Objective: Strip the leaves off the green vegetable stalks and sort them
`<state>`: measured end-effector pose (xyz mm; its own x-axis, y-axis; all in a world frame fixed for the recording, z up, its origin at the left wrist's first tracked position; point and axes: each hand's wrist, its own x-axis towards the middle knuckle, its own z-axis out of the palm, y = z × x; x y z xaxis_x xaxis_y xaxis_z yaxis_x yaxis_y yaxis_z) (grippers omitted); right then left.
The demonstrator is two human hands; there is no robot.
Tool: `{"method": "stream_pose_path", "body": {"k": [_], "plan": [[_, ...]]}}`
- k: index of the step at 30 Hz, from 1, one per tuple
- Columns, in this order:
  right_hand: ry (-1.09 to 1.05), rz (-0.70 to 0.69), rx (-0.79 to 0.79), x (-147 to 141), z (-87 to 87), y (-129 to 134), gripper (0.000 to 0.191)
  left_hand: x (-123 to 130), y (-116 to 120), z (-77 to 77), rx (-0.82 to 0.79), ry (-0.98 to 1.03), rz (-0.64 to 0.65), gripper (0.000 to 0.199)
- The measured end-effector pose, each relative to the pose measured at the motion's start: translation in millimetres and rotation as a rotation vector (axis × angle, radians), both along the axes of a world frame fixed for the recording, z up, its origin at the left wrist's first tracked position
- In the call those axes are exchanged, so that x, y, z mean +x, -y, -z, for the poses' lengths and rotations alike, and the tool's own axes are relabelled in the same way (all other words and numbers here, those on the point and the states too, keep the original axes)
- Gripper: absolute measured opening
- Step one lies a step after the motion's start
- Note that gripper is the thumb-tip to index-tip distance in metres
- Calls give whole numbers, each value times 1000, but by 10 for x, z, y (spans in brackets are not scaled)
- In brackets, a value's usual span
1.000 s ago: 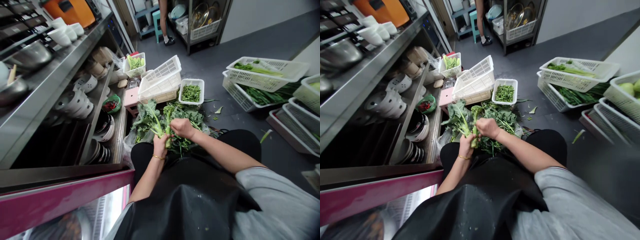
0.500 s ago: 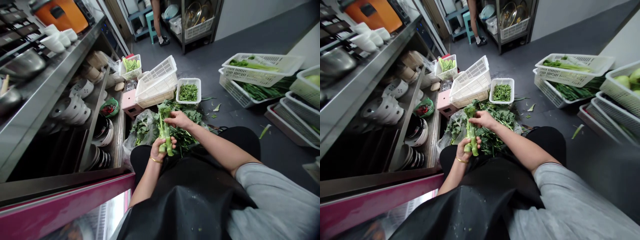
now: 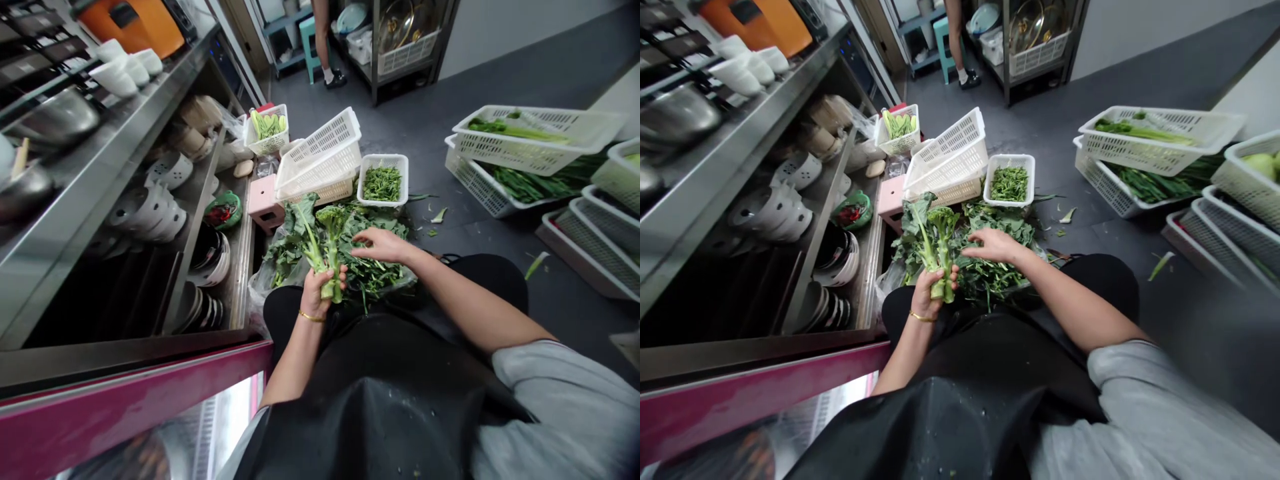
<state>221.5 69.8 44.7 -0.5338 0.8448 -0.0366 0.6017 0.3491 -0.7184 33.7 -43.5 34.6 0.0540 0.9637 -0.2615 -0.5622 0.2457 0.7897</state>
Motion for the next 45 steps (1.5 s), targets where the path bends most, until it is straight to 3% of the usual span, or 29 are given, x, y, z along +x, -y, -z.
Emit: {"method": "stream_pose_path", "body": {"k": [3, 6, 7, 9, 11, 13, 16, 18, 21, 23, 25, 26, 28, 31, 33, 38, 40, 42, 45], "plan": [[-214, 44, 6, -218, -190, 32, 45, 80, 11, -23, -18, -8, 8, 36], [-134, 90, 348, -367, -225, 283, 41, 135, 0, -16, -70, 16, -25, 34], [-77, 32, 441, -358, -200, 389, 40, 138, -8, -4, -80, 6, -67, 33], [39, -148, 484, -255, -132, 544, 36, 122, -27, 24, -78, -41, -160, 33], [153, -172, 385, -106, -91, 543, 40, 91, -35, 47, -55, -91, -194, 33], [177, -47, 209, -19, -103, 384, 55, 70, -29, 53, -28, -117, -160, 33], [-70, 58, -82, -104, -173, 68, 48, 91, -2, 28, -7, -121, -105, 34], [-258, 97, -135, -246, -200, -23, 40, 127, 15, 1, -27, -80, -69, 34], [-359, 204, 178, -396, -175, 142, 30, 180, 21, -24, -124, 3, -12, 34], [-355, 103, 416, -395, -136, 370, 25, 206, 4, -18, -178, 4, -48, 33], [-347, -73, 485, -334, -106, 550, 22, 224, -23, 7, -179, -53, -183, 33], [-357, -103, 447, -297, -101, 589, 22, 229, -36, 26, -159, -93, -252, 35], [-416, 4, 259, -244, -110, 547, 22, 232, -49, 71, -103, -194, -344, 40], [-551, 222, -106, -247, -156, 290, 19, 223, -38, 151, -5, -383, -392, 45], [-633, 242, -262, -293, -182, 123, 23, 210, -24, 200, 51, -539, -432, 44], [-730, 292, -312, -403, -137, 0, 31, 194, 1, 242, 135, -889, -508, 40], [-699, 301, -265, -410, -76, 16, 30, 201, 8, 223, 139, -896, -536, 40], [-718, 286, -255, -397, -6, 37, 30, 206, 9, 189, 122, -781, -543, 43], [-919, 272, -417, -349, 73, 71, 33, 174, -1, 120, 47, -433, -362, 44]]}}
